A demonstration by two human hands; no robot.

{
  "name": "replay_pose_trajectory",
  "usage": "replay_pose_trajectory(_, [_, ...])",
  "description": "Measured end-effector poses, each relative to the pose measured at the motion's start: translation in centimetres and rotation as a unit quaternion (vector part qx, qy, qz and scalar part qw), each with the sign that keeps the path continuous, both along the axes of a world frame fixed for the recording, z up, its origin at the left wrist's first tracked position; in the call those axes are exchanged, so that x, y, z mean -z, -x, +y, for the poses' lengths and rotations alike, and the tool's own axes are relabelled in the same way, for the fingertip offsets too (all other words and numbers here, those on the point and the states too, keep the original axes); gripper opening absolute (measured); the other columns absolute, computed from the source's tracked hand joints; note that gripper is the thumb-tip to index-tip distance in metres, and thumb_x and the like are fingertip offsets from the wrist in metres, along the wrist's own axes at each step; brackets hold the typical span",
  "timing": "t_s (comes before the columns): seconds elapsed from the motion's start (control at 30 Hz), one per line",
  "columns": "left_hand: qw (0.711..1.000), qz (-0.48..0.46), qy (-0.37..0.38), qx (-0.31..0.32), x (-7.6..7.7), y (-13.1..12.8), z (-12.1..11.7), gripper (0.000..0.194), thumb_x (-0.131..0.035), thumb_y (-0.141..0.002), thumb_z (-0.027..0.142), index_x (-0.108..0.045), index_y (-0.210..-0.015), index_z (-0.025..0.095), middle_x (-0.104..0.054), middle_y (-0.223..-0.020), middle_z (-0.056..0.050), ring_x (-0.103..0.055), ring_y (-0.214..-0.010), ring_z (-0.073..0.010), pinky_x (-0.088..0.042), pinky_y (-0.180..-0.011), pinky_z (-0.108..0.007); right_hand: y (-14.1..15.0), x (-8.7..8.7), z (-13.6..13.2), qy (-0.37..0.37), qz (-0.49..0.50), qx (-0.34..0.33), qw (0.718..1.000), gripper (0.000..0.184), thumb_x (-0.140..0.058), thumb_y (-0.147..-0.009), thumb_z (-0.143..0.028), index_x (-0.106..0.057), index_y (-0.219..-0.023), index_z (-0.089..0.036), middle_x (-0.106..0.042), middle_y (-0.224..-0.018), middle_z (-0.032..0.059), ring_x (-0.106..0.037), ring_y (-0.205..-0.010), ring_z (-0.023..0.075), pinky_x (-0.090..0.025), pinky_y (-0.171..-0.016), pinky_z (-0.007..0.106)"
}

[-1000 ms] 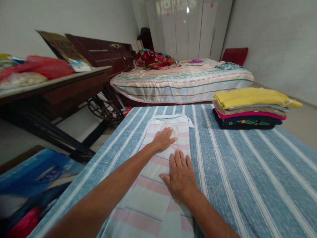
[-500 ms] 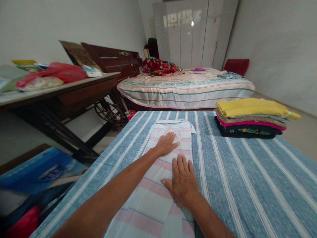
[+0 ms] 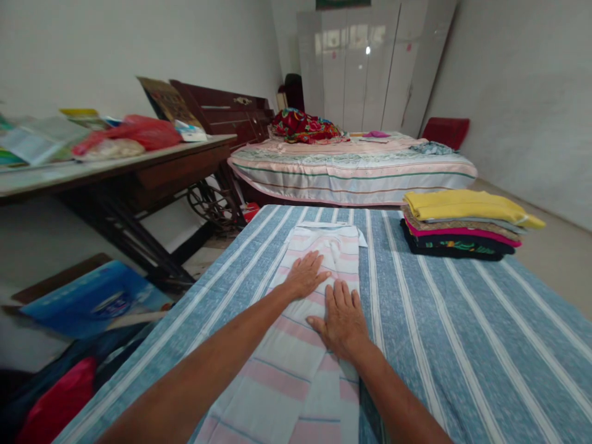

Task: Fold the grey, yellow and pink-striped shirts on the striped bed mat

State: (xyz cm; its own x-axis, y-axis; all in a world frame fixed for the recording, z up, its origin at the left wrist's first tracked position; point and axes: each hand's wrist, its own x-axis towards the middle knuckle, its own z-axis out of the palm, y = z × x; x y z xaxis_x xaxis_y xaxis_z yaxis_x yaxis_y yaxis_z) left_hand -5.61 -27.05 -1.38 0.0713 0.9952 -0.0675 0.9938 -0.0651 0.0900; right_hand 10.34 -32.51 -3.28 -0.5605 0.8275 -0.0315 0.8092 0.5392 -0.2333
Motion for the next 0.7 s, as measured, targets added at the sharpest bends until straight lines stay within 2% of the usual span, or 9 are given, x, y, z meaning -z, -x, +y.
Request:
replay_pose_trajectory(0.13, [1.000, 0.000, -0.006, -0.014, -0.4, 0.3, -2.2, 0.070, -0.019, -0.091, 0.058, -0.022, -0.144, 0.012, -0.016, -0.153, -0.013, -0.011, -0.141, -0.0245, -0.018, -0.112, -0.046, -0.1, 0.3, 0.1, -0.001, -0.003, -0.001, 1.000, 0.084, -0.026, -0.088, -0.067, -0.024, -0.144, -0.004, -0.012, -0.151, 0.0196, -0.006, -0.140, 0.0317, -0.007, -0.111, 0.050])
replay_pose_trajectory(0.33, [0.999, 0.018, -0.016, -0.046, 0.5, 2.0, -7.2, 0.068, -0.023, -0.091, 0.055, -0.022, -0.145, 0.012, -0.017, -0.153, -0.012, -0.013, -0.141, -0.0233, -0.015, -0.113, -0.045, -0.1, 0.2, 0.1, 0.006, -0.004, 0.001, 1.000, 0.083, -0.028, -0.088, -0.066, -0.023, -0.145, -0.005, -0.011, -0.151, 0.0201, -0.005, -0.140, 0.0309, -0.007, -0.111, 0.048])
replay_pose_trajectory(0.57, [0.999, -0.001, 0.001, -0.049, -0.1, 1.9, -8.1, 0.074, -0.023, -0.089, 0.059, -0.020, -0.145, 0.010, -0.016, -0.153, -0.014, -0.012, -0.141, -0.0255, -0.014, -0.112, -0.048, -0.2, -0.1, -0.2, -0.012, -0.015, 0.002, 1.000, 0.080, -0.028, -0.090, -0.063, -0.025, -0.144, -0.004, -0.016, -0.150, 0.0211, -0.010, -0.139, 0.0313, -0.010, -0.110, 0.047])
replay_pose_trajectory(0.7, [0.999, 0.004, 0.001, -0.049, 0.1, 1.8, -9.6, 0.075, -0.025, -0.089, 0.059, -0.022, -0.145, 0.010, -0.015, -0.153, -0.014, -0.010, -0.141, -0.0258, -0.014, -0.112, -0.049, -0.2, 0.2, -0.1, -0.026, -0.016, 0.002, 1.000, 0.080, -0.027, -0.090, -0.063, -0.026, -0.144, -0.005, -0.017, -0.150, 0.0205, -0.012, -0.139, 0.0309, -0.011, -0.110, 0.047])
